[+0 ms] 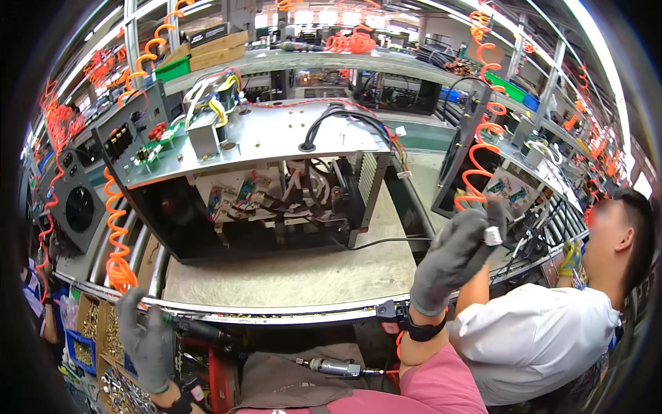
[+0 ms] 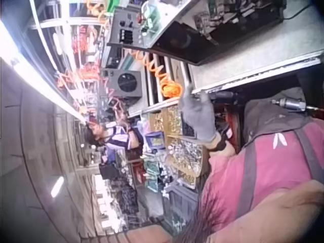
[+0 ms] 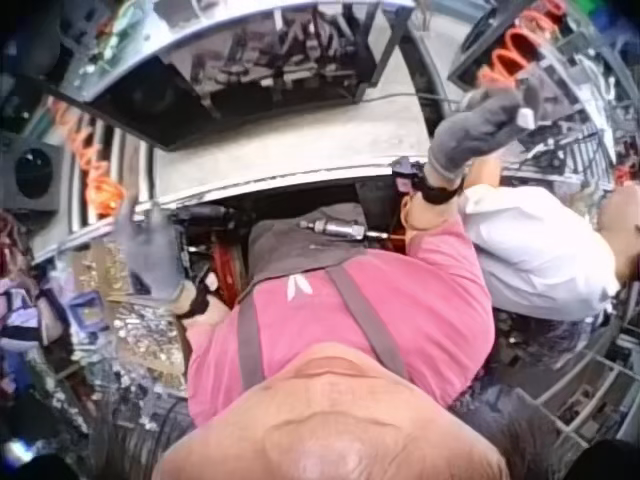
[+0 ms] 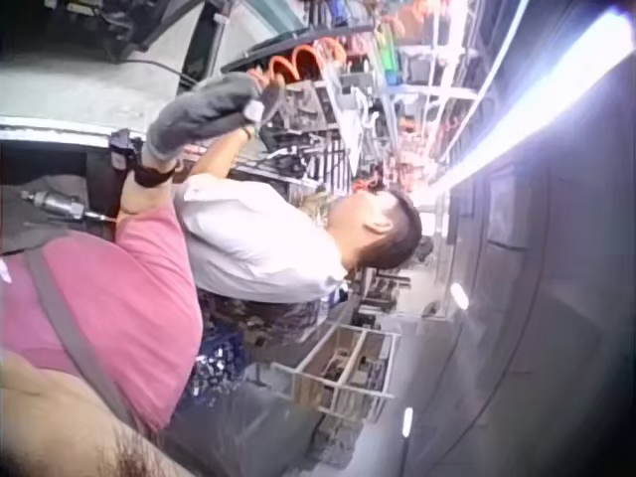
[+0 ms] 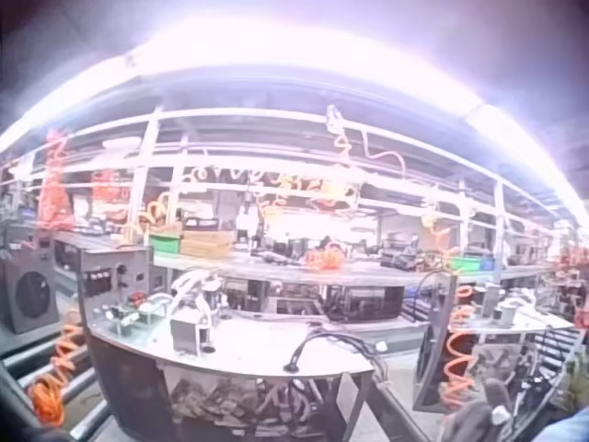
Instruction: Assembling and securing components of an electronic industrial unit on a factory conveyor line.
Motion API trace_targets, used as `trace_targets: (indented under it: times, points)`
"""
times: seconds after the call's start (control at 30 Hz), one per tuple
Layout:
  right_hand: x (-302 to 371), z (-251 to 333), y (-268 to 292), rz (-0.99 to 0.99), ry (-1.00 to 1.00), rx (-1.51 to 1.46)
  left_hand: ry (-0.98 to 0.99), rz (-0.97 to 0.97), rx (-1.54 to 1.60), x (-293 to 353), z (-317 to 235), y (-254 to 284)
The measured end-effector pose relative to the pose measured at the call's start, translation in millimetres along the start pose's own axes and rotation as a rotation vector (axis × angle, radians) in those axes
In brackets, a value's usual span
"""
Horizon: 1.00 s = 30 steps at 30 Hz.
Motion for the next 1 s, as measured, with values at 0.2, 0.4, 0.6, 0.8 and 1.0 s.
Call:
trace_targets:
  times: [0.2, 0.4, 0.6, 0.8, 1.0]
  points:
    - [37.9, -16.0, -90.0, 0.442, -0.188, 0.570, -0.432, 0.239, 0.244, -40.7, -99.7, -72.2]
    - [48.0, -53.4, -114.8, 0.542, -0.423, 0.499, -0.494, 0.401, 0.418, -72.4, -134.3, -97.5]
    - [43.1, -86.8, -117.9, 0.571, -0.446, 0.530, -0.525, 0.446, 0.456, -116.5, -146.5, -119.2]
    - [45.0, -114.2, -113.3, 0.381, -0.638, 0.265, -0.599, 0.485, 0.368, -151.5, -165.7, -156.8]
    - [47.9, -141.4, -132.1, 0.421, -0.826, 0.199, -0.805, 0.526, 0.356, -179.3, -186.9, -202.5]
Point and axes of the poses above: each hand's wrist, its own x-axis away from the middle knuckle, its own y-axis out of the back of the hand, z = x × y, the point moved 6 cm from there along -x, towards the middle knuckle, and after that the axes turned 2 degrees about z, right-handed, at the moved point
